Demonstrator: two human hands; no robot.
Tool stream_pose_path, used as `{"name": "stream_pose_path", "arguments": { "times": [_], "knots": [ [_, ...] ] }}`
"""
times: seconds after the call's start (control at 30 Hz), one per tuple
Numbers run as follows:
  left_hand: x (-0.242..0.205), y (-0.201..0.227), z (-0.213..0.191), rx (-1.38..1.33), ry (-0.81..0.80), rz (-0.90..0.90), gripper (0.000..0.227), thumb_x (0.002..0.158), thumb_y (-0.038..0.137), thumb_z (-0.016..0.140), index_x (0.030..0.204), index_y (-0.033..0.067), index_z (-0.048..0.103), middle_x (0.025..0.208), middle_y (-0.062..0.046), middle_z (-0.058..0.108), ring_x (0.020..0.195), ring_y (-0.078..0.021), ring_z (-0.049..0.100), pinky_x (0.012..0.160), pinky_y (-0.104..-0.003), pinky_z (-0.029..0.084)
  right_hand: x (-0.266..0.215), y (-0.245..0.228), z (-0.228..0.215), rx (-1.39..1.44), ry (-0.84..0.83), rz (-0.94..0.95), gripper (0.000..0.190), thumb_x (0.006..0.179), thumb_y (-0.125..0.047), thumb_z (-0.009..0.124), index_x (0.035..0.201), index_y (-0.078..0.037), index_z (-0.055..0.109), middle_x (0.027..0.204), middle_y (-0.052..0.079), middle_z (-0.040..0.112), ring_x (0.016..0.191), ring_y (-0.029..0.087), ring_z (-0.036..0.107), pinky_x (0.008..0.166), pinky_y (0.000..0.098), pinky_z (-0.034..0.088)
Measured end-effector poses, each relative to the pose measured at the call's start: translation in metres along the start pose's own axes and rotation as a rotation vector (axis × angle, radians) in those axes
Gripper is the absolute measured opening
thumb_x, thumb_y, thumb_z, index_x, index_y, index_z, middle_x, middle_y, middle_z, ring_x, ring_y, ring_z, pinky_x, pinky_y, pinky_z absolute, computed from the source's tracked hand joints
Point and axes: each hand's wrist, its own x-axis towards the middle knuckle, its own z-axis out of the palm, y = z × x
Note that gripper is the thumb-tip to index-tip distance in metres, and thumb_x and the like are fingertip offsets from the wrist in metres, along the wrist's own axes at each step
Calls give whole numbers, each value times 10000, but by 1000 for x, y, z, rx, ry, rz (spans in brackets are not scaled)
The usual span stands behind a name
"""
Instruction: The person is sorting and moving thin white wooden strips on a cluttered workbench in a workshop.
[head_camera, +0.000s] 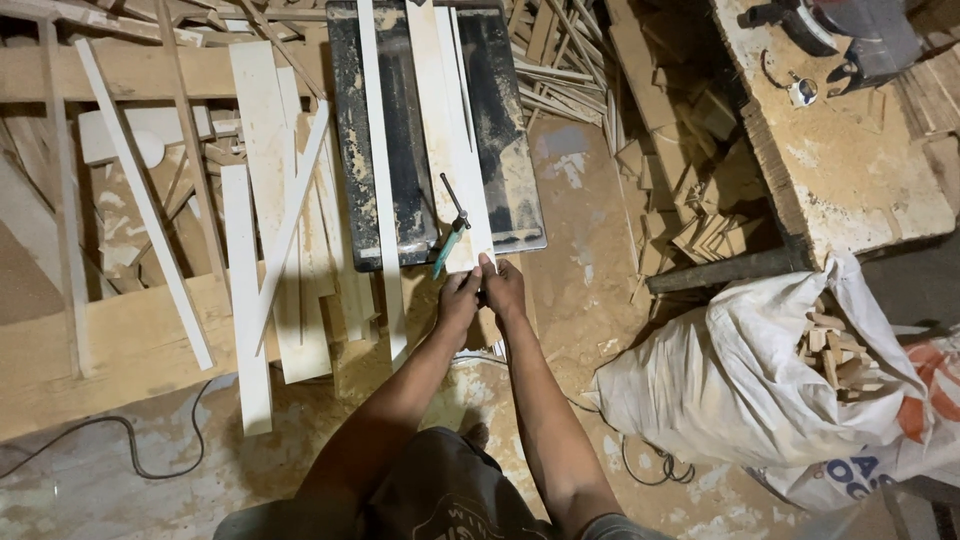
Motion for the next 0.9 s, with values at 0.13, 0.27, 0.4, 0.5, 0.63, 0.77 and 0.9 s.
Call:
{"name": "stream_pose_path", "arguments": {
  "times": [0.13,0.27,0.4,0.5,0.63,0.77,0.9],
  "knots": [
    [10,-8,1,-30,-19,-20,408,1003,410,765,1182,48,705,993,-54,599,823,-166,613,724,-326,585,12,-8,6,17,-11,-13,301,1076,-314,669,1245,-65,692,615,89,610,475,180,597,453,313,579],
    [-4,2,0,-15,-28,23,394,1018,418,752,1147,47,722,965,-40,582,875,-169,581,774,-329,547,11,-6,5,43,-9,-25,280,1078,-305,666,1207,-56,687,620,88,609,470,177,591,453,300,562],
    [-2,2,-2,-6,-19,101,356,1023,380,773,1135,44,746,997,-53,641,899,-189,597,808,-391,562,11,-5,5,72,-18,-47,263,1080,-295,663,1168,-48,682,624,87,608,465,173,585,452,288,546],
    [23,-27,-4,25,-8,152,286,1020,339,776,1100,64,760,958,-23,661,875,-166,611,783,-355,554,7,-1,4,92,-26,-64,255,1082,-289,661,1143,-42,679,627,86,607,462,171,582,452,280,535],
    [16,-18,-10,0,-41,198,246,1002,301,782,1051,61,758,837,-18,662,763,-165,600,745,-337,514,3,4,2,108,-41,-84,250,1083,-283,659,1117,-36,676,630,86,606,459,169,578,452,272,524],
    [14,-33,-18,138,-123,259,277,1017,295,751,1119,38,737,781,-50,682,768,-174,596,778,-333,481,-11,18,-11,137,-50,-93,247,1085,-274,656,1079,-28,672,634,84,605,454,165,572,452,259,507],
    [-56,8,-31,556,-150,252,353,1087,462,556,1219,204,756,1016,-181,773,1066,-429,730,920,-505,544,-43,60,-74,80,-13,-99,304,1078,-347,698,1205,-71,690,843,100,668,722,186,606,651,364,559]
  ]
}}
